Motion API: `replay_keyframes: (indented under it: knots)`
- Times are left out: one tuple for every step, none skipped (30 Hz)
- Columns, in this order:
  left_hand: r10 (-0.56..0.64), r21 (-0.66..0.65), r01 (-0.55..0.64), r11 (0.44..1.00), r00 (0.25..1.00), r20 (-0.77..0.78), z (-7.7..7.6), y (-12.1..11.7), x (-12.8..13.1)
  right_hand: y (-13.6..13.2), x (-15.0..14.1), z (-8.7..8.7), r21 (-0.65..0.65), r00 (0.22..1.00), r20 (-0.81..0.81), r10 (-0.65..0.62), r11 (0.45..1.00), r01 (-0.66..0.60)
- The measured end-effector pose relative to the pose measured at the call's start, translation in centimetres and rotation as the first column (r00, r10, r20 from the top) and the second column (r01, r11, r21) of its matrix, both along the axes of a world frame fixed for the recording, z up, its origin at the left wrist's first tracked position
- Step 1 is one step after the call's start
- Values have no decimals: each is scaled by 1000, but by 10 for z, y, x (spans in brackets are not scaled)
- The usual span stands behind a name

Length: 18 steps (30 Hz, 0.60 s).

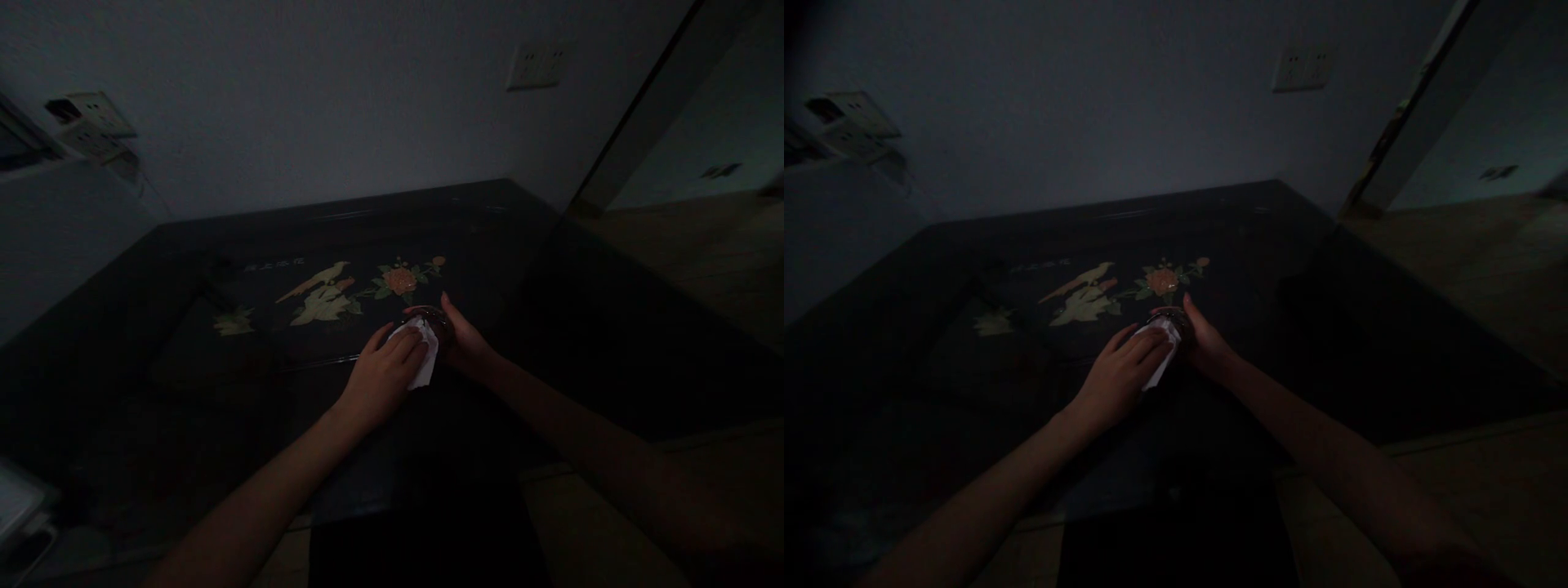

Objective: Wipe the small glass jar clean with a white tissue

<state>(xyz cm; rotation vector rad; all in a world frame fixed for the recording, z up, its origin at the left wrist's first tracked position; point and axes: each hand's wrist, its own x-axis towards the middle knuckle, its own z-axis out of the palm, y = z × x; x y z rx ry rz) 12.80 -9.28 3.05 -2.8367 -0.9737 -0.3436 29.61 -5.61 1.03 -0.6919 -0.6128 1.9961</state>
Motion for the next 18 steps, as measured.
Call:
replay_keyframes:
  knots:
    - [0, -11, 0, 1000, 1000, -3, 0, -1, 0, 0, 0, 0, 1, 1000, 15, -8, 1000, 8]
    - [2, -24, -2, 1000, 1000, -6, 0, -1, 1, 0, 0, 1, -1, 999, 32, -18, 1000, 18]
    - [6, -38, -6, 999, 1000, -7, 0, -2, 2, -1, 0, 1, -5, 998, 49, -30, 1000, 30]
    - [12, -54, -13, 998, 1000, -5, 0, -3, 2, -1, 0, 1, -8, 997, 63, -40, 999, 41]
    - [19, -73, -18, 997, 1000, 2, 0, -4, 3, -1, -1, 2, -10, 996, 73, -46, 999, 46]
    - [22, -94, -21, 995, 1000, 15, -1, -5, 4, -1, -1, 2, -11, 996, 81, -43, 999, 44]
    - [21, -118, -17, 993, 999, 33, -1, -6, 4, -2, -2, 2, -6, 995, 89, -38, 999, 39]
    - [19, -147, -10, 989, 998, 57, -1, -6, 5, -2, -2, 2, 2, 994, 100, -32, 999, 32]
    - [19, -181, -3, 983, 996, 87, -1, -7, 5, -2, -2, 1, 13, 993, 115, -27, 1000, 26]
    - [26, -223, 1, 975, 993, 117, -1, -8, 6, -2, -2, 1, 25, 991, 132, -26, 999, 23]
    - [40, -271, 1, 963, 988, 148, -1, -9, 6, -2, -2, 1, 38, 988, 148, -29, 999, 24]
    - [62, -325, 0, 946, 982, 181, -2, -10, 7, -3, -2, 0, 50, 986, 162, -34, 998, 26]
    - [90, -383, 0, 924, 972, 217, -2, -11, 7, -3, -1, 0, 60, 984, 174, -36, 998, 26]
    - [123, -440, 5, 898, 958, 261, -3, -12, 8, -3, -1, 0, 66, 982, 185, -35, 998, 23]
    - [152, -493, 23, 870, 937, 313, -3, -12, 9, -3, -1, 0, 67, 980, 196, -33, 998, 21]
    - [180, -536, 53, 842, 911, 372, -4, -13, 10, -3, -1, 0, 64, 978, 204, -32, 998, 19]
    - [199, -567, 92, 819, 880, 431, -5, -14, 11, -3, -1, 1, 58, 977, 211, -33, 998, 21]
    - [212, -586, 134, 799, 850, 482, -6, -14, 12, -3, -1, 2, 50, 976, 215, -36, 998, 26]
